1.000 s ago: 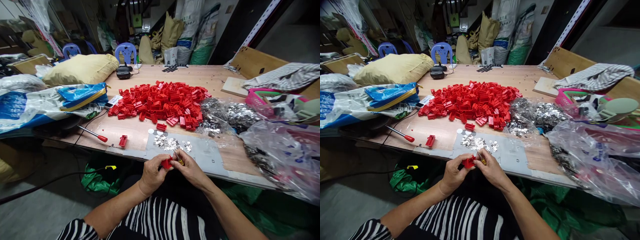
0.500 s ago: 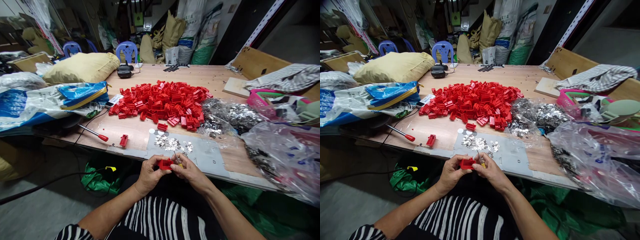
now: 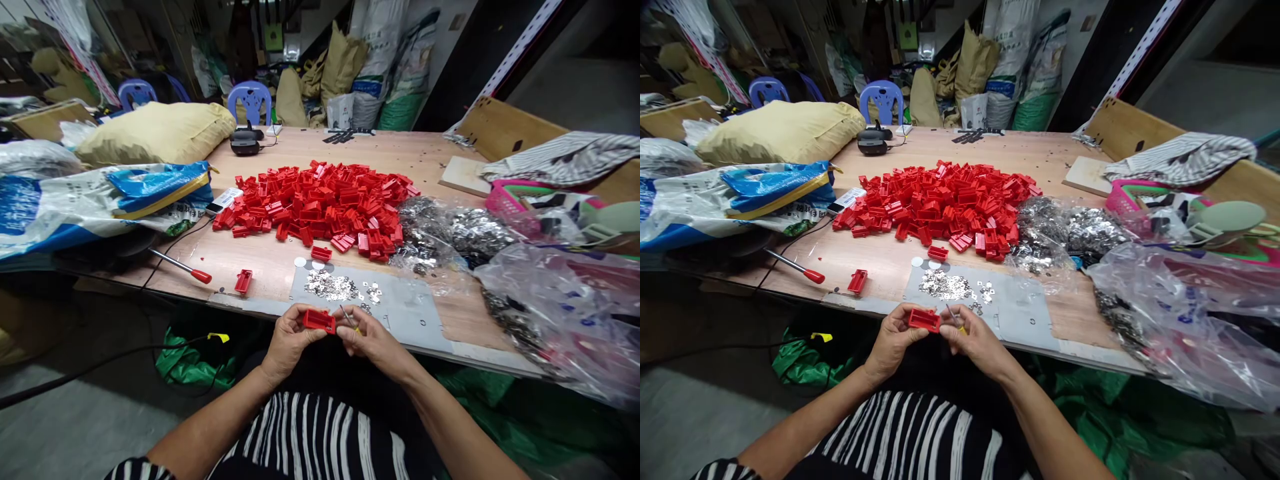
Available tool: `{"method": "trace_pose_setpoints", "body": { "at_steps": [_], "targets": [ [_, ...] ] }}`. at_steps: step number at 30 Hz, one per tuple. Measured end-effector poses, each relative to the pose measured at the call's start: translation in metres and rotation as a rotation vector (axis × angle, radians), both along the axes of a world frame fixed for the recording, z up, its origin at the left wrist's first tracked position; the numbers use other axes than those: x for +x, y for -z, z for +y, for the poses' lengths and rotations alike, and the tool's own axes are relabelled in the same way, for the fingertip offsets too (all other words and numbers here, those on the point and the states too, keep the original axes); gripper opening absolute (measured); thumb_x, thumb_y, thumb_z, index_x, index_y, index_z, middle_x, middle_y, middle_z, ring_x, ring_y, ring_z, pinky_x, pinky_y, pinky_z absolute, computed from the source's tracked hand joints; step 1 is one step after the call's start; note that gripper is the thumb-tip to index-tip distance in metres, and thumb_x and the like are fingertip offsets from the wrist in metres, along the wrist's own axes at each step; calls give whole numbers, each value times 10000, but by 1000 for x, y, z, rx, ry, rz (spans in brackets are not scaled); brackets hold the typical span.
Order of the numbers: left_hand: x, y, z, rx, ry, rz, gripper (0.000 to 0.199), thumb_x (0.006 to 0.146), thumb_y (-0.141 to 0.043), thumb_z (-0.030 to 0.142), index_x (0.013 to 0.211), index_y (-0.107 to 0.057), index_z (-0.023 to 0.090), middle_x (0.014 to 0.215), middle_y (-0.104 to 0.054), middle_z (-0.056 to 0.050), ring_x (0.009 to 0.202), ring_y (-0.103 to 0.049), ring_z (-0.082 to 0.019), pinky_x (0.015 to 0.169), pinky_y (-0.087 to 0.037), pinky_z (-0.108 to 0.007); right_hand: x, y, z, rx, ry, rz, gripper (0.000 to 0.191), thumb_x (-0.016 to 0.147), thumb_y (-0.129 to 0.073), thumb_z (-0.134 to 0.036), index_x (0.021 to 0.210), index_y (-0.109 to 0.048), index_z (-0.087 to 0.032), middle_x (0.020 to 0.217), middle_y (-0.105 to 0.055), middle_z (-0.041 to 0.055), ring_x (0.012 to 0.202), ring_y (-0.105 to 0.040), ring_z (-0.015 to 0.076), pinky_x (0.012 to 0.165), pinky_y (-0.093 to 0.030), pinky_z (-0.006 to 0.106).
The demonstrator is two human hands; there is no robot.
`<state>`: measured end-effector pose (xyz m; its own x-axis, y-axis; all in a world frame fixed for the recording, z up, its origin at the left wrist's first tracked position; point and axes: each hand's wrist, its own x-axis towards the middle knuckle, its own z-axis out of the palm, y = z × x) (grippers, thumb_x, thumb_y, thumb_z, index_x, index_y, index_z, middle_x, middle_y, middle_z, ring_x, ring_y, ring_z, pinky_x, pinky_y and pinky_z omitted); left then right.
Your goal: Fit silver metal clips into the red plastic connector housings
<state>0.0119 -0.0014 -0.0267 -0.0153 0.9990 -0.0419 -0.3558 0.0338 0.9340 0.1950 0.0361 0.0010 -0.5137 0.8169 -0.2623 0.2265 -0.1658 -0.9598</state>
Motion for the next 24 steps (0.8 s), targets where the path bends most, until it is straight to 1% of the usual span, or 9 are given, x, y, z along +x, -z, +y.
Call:
{"method": "trace_pose_setpoints", "body": {
  "at_steps": [2,3,4,6,8,12,16,19,24],
  "targets": [
    [-1,1,3,-27,-86,16,323,682,-785,238,948,-621,157,989,-734,-67,886,-694,-176,869,-533,-320,6,-2,14,341,89,-294,192,872,-542,-372,975,-574,-214,911,-644,38,783,-586,168,647,-442,280],
    [-2,1,4,-31,-114,33,318,687,-778,229,953,-620,158,978,-732,-56,876,-689,-164,860,-532,-303,9,-3,21,481,111,-457,145,878,-526,-317,955,-594,-215,953,-658,48,840,-599,187,708,-450,306],
    [-2,0,5,-30,-131,49,315,686,-776,223,953,-621,159,962,-729,-47,867,-685,-156,854,-531,-292,10,-3,27,585,118,-598,133,882,-508,-272,943,-609,-212,979,-664,57,871,-606,199,743,-450,320],
    [-3,-2,6,-21,-144,73,317,677,-777,224,945,-622,159,926,-724,-34,850,-679,-148,844,-531,-280,10,-3,36,699,75,-803,156,890,-482,-222,950,-625,-206,992,-666,69,877,-619,207,759,-453,326],
    [-2,-3,7,-4,-143,98,319,675,-777,236,944,-624,159,908,-720,-30,838,-678,-148,833,-535,-279,7,-2,41,743,17,-904,168,902,-476,-217,967,-630,-203,998,-663,70,867,-625,201,743,-457,313],
    [-1,-2,7,47,-129,200,310,704,-759,266,968,-632,166,929,-716,-40,853,-676,-163,834,-539,-291,-2,-1,45,783,-32,-979,140,904,-502,-240,953,-632,-220,991,-663,54,843,-622,185,698,-446,288],
    [-2,2,7,109,-116,354,302,743,-733,282,1015,-644,184,957,-713,-48,871,-675,-176,837,-537,-295,-5,-3,47,764,-54,-1025,107,897,-523,-252,900,-627,-226,966,-664,37,813,-620,176,643,-417,273],
    [-2,2,7,139,-127,447,295,754,-725,280,1025,-651,191,962,-716,-51,876,-674,-183,835,-533,-299,-5,-4,47,750,-42,-1052,101,898,-531,-264,926,-619,-224,993,-657,37,821,-623,178,629,-404,274],
    [-2,0,7,152,-117,479,289,761,-720,279,1028,-649,197,973,-717,-48,891,-672,-184,850,-524,-302,-6,-7,46,730,-63,-1054,86,891,-541,-249,908,-620,-219,977,-650,39,811,-624,181,620,-394,279]
  ]
}}
